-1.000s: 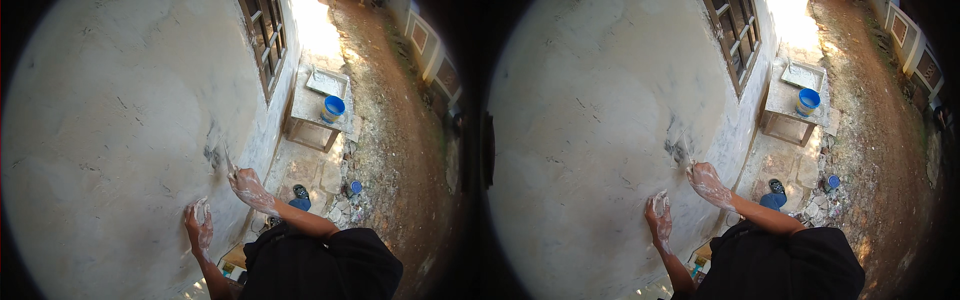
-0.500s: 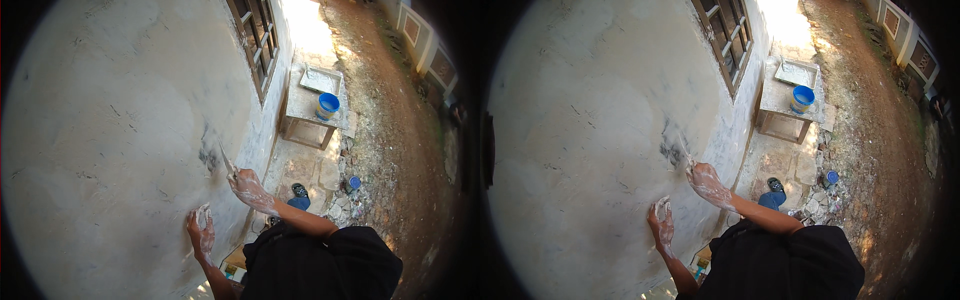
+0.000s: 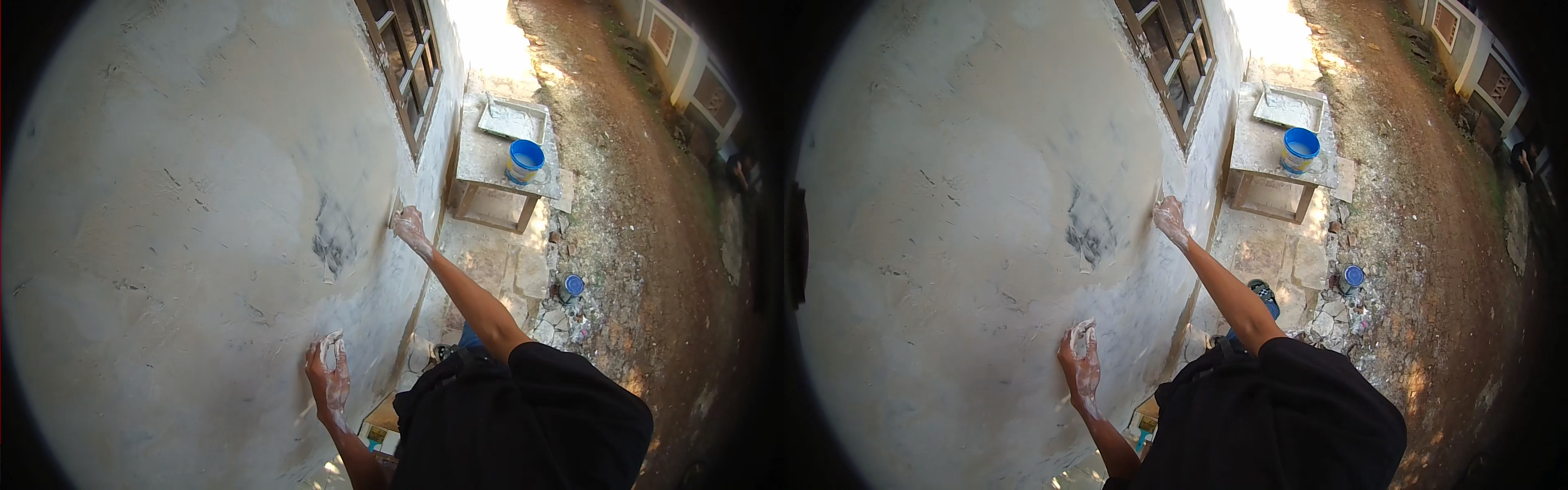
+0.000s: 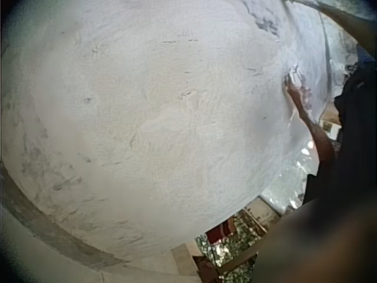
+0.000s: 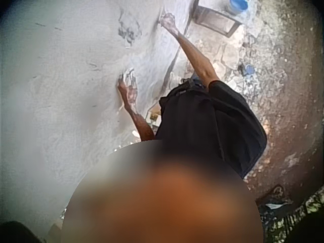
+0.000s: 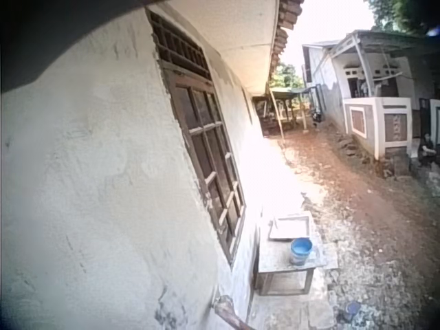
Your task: The person applies and smooths plaster onto an exterior wall using a putty knife.
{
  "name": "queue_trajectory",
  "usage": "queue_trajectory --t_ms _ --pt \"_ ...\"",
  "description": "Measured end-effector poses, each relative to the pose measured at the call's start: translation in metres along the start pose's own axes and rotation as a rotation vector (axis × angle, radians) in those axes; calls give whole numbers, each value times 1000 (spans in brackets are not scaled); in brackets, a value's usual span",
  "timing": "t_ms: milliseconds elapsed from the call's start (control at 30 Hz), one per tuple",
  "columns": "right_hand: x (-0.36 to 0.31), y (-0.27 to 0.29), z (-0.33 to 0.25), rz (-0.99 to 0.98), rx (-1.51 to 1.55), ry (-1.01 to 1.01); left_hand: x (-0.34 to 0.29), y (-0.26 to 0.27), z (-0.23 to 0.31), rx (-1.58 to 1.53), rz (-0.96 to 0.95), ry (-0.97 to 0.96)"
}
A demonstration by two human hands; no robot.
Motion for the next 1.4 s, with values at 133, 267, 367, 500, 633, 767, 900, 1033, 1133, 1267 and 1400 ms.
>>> queue_trajectory --t_ms 133,267,367,500,633,767,900,1033,1133,1267,1400 --pt "0 -3 9 -14 -42 -37 -2 0 0 33 -15 19" --pt "-33 7 -40 -10 -33 115 -6 -5 -15 -17 -11 40" --pt "-66 -3 -69 -180 -66 124 -2 -8 -6 -27 -44 47" --pt "-124 2 -108 -183 -29 184 3 -12 -5 -42 -37 21" --pt "-167 13 -145 -247 14 212 3 -14 -10 -44 -26 29" --pt "-201 19 -174 -421 78 142 1 -16 -14 -53 -22 34" --pt "-223 27 -193 -410 107 218 -4 -17 -31 -92 -24 75" --pt "-212 77 -213 -293 160 263 -9 -13 -40 -111 2 86" --pt "-169 92 -169 -436 427 -161 -9 -11 -39 -111 4 112" --pt "-134 103 -179 -311 458 1 -15 -11 -60 -43 29 126" --pt "-158 86 -242 30 -27 624 -10 -14 -40 -3 -22 81"
Point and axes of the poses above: each hand's wrist, its own x-axis towards the middle knuckle, its own y-axis out of the back of the hand, z = x × y, the point moved 10 cm from there along x, towards the middle knuckle, and after that the axes turned 2 degrees about z, right-handed, at the moved point
